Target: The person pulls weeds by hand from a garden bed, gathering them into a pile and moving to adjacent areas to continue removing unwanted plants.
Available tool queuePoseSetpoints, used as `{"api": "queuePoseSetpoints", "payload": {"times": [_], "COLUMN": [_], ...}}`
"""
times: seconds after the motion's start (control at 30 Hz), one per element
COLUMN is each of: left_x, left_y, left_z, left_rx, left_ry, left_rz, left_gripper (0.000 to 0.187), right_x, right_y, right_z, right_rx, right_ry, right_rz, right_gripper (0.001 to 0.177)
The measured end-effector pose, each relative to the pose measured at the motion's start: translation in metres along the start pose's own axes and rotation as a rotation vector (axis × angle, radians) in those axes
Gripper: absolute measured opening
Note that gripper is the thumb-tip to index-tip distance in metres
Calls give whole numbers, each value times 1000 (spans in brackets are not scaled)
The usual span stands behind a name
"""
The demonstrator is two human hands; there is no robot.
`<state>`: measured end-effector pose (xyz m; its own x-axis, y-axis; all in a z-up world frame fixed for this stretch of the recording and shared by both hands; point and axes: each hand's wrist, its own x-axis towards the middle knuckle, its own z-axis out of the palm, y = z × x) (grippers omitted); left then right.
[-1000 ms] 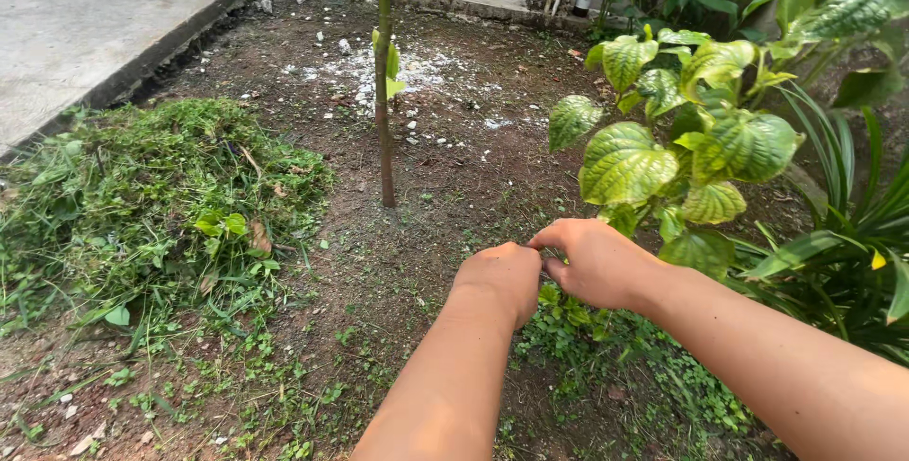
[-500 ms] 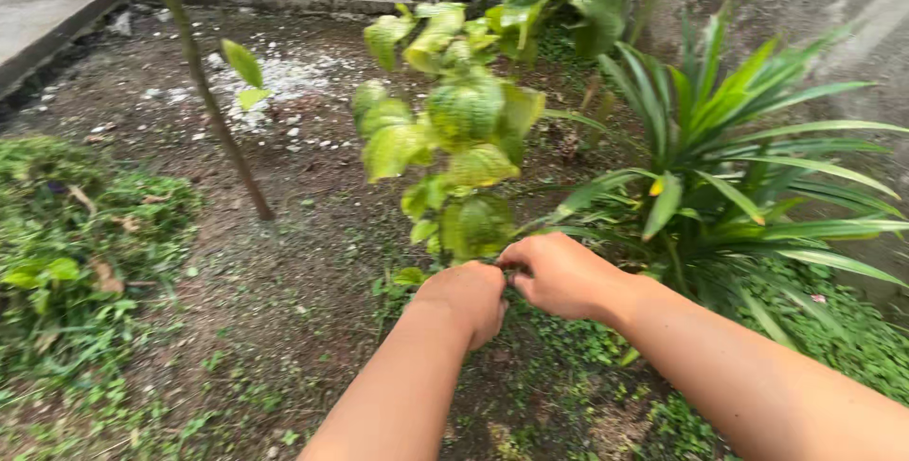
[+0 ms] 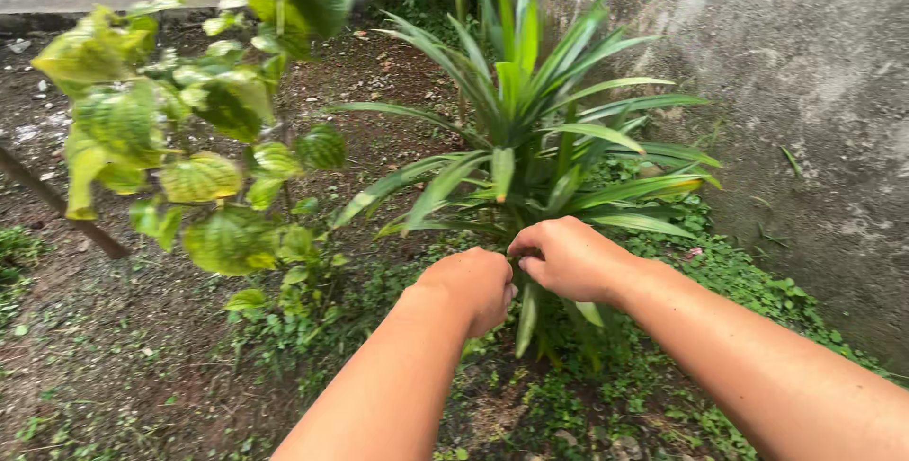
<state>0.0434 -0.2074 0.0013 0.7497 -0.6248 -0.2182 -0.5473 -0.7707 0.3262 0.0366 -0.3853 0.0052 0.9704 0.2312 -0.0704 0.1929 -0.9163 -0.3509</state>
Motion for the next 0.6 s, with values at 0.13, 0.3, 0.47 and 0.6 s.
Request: {"api": "queuePoseSetpoints", "payload": {"times": [0.13, 0.3, 0.47, 0.6], "left_x": [33, 63, 93, 117], "left_y": [57, 118, 176, 219], "left_z": [-11, -20, -22, -19], "left_rx": [-3, -7, 17, 19], "left_ry": [30, 68, 101, 119], "left_rz": [-33, -44, -52, -35], "left_gripper": [28, 30, 29, 29], "right_x": [-19, -39, -66, -79], "right_y": [53, 117, 180, 229], "right_z": [-26, -61, -87, -114], "right_rx": [-21, -42, -28, -66], "right_ry": [22, 68, 91, 107], "right_rz": [9, 3, 11, 47], "right_gripper": [31, 31, 30, 30]}}
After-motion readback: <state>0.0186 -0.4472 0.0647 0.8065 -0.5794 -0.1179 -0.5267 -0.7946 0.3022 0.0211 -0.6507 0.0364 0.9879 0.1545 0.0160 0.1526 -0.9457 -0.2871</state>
